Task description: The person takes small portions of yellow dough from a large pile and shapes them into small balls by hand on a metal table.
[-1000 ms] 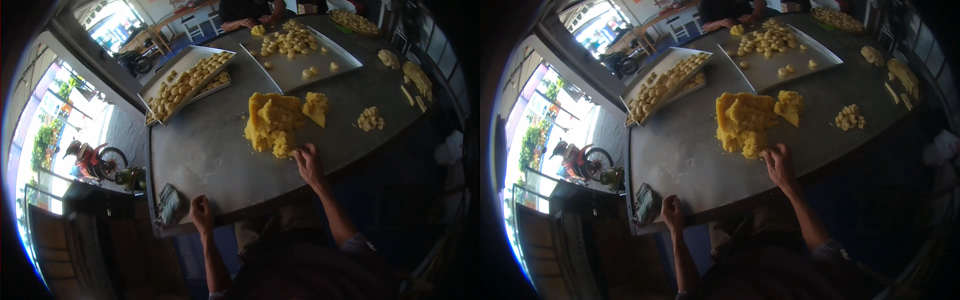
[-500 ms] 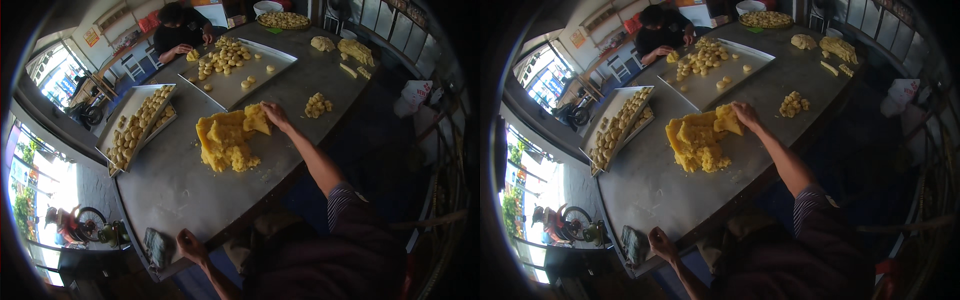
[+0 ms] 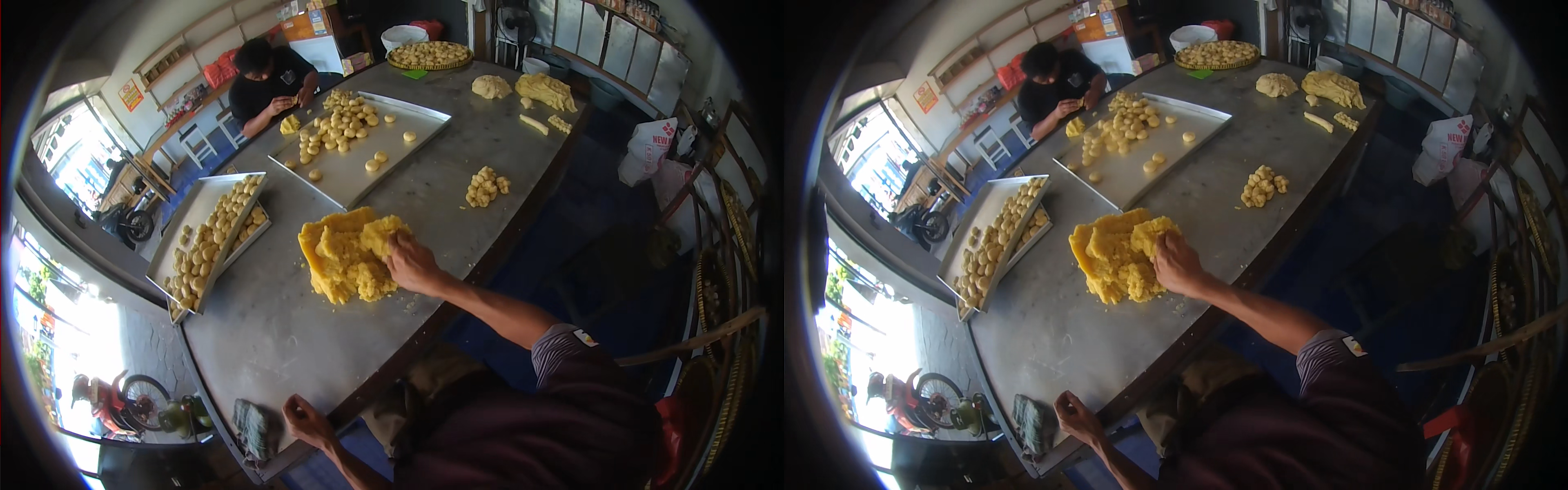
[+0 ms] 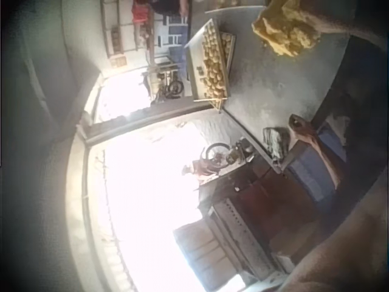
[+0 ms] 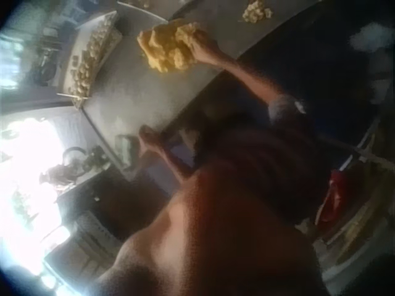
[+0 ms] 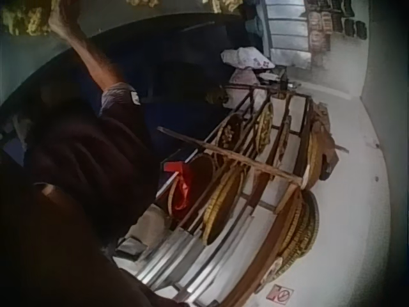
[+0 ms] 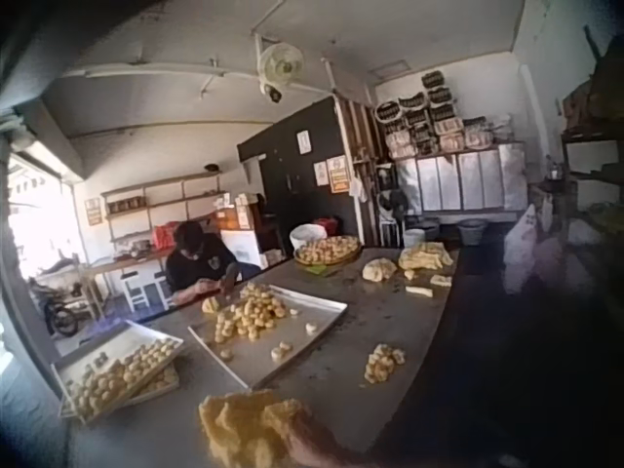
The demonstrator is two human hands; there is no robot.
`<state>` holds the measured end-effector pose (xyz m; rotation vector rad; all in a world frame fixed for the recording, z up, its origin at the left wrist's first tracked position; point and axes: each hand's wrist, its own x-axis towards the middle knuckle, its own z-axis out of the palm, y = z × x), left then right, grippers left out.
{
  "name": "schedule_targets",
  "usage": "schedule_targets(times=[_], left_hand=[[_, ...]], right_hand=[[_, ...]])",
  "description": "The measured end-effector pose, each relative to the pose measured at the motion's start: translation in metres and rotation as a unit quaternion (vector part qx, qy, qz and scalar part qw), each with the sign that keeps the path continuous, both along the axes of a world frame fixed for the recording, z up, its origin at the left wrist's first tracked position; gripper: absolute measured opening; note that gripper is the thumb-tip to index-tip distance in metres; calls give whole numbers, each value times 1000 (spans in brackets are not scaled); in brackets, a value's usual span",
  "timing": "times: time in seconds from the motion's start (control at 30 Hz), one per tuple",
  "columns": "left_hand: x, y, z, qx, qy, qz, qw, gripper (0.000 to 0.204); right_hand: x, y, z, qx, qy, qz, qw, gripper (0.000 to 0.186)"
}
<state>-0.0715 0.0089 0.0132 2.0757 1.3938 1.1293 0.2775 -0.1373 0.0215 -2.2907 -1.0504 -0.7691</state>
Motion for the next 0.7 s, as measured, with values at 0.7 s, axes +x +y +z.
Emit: schedule_targets(times=[0.7], left_hand=[[-4, 5, -11, 40, 50, -3, 998, 20]], right_hand=[[228, -152, -25, -44, 324, -160, 931, 78]])
